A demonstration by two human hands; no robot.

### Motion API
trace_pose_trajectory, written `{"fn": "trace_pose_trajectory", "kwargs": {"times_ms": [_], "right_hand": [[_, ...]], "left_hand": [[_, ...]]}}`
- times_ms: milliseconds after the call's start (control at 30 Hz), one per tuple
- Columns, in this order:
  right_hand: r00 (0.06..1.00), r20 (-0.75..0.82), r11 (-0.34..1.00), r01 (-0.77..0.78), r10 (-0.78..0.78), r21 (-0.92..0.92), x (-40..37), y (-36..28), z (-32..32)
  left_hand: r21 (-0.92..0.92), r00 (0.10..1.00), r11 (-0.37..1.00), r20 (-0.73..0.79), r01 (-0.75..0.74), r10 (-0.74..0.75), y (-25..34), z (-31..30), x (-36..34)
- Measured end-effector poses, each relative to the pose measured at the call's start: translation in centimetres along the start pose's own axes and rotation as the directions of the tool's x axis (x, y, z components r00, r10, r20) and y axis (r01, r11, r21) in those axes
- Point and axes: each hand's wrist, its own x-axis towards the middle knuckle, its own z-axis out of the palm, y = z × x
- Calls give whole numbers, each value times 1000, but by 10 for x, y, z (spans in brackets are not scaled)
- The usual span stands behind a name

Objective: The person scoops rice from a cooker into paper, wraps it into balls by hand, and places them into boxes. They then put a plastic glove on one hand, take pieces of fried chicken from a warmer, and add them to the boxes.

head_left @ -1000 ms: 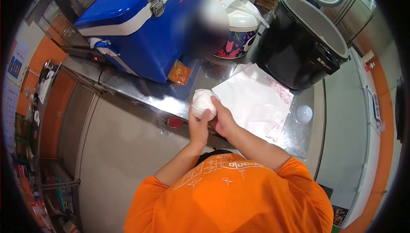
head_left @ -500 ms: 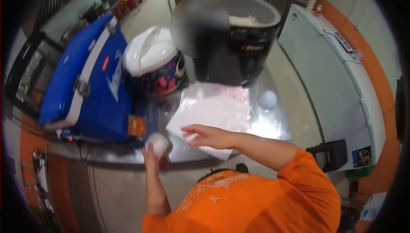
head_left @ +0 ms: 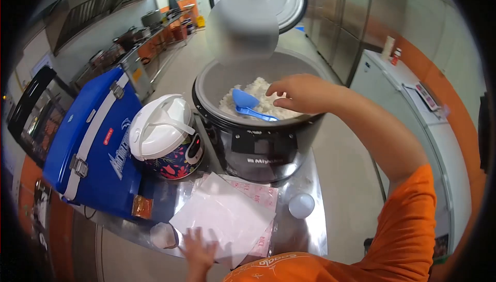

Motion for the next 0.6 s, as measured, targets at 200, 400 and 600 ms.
{"fn": "trace_pose_trajectory", "kwargs": {"times_ms": [200,400,600], "right_hand": [[902,432,892,212,-20,-400,142,36,42],[879,452,921,293,-154,-255,183,45,79],[897,-132,842,333,-421,-424,114,-10,-24]], "left_hand": [[114,965,960,84,-258,249,-2,29,48],[19,980,984,-97,-175,176,50,-42,65],[-740,930,567,-335,-361,155,86,-113,98]]}}
